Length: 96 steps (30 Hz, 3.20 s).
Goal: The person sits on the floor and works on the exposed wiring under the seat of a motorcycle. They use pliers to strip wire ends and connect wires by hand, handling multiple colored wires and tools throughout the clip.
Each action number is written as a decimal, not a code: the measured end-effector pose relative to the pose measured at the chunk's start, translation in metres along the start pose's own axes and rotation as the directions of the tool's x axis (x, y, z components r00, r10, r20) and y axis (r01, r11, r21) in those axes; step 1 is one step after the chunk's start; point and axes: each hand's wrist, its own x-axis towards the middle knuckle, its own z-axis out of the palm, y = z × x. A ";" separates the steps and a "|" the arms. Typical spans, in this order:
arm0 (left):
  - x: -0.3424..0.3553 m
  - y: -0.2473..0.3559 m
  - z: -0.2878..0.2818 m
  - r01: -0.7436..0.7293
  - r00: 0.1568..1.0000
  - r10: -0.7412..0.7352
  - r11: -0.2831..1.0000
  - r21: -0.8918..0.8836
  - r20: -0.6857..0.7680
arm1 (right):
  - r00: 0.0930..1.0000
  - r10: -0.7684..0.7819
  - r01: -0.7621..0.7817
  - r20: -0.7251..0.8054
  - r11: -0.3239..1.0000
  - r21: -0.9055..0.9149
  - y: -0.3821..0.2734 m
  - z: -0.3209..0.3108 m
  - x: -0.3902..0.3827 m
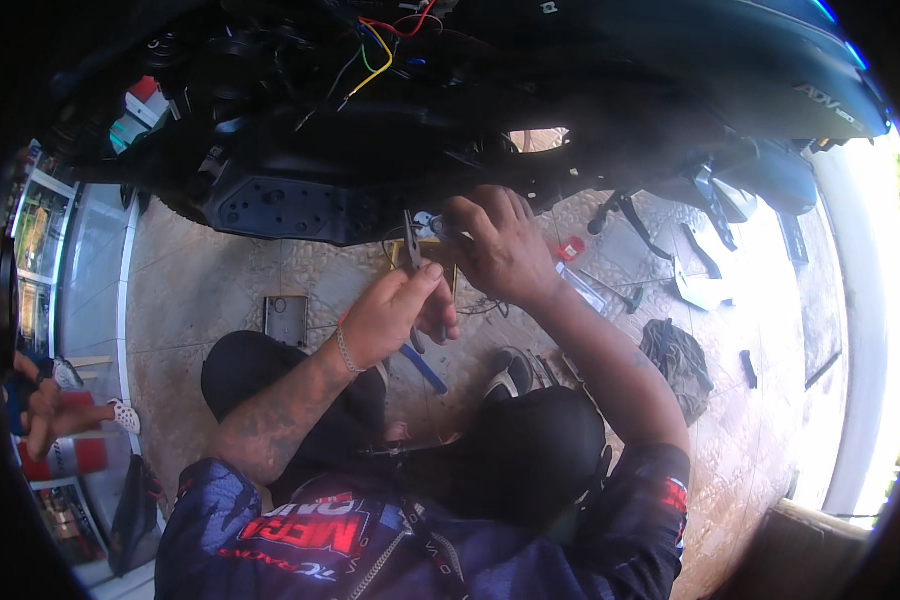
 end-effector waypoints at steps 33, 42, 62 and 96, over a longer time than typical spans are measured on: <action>0.010 0.030 -0.044 0.005 0.998 -0.004 1.000 -0.022 0.058 | 0.995 -0.085 0.094 0.056 0.979 -0.180 0.008 0.039 0.054; 0.010 0.027 -0.049 0.002 0.996 0.008 0.994 -0.112 0.088 | 0.969 0.078 -0.092 0.233 0.995 0.049 0.006 0.039 0.046; 0.011 0.026 -0.049 0.056 0.996 -0.050 0.995 -0.081 0.074 | 0.995 -0.062 0.075 0.077 0.980 -0.184 0.017 0.046 0.045; 0.011 0.025 -0.046 0.093 0.994 -0.087 0.990 -0.102 0.066 | 0.899 0.301 -0.429 0.319 0.755 0.496 0.011 0.022 0.052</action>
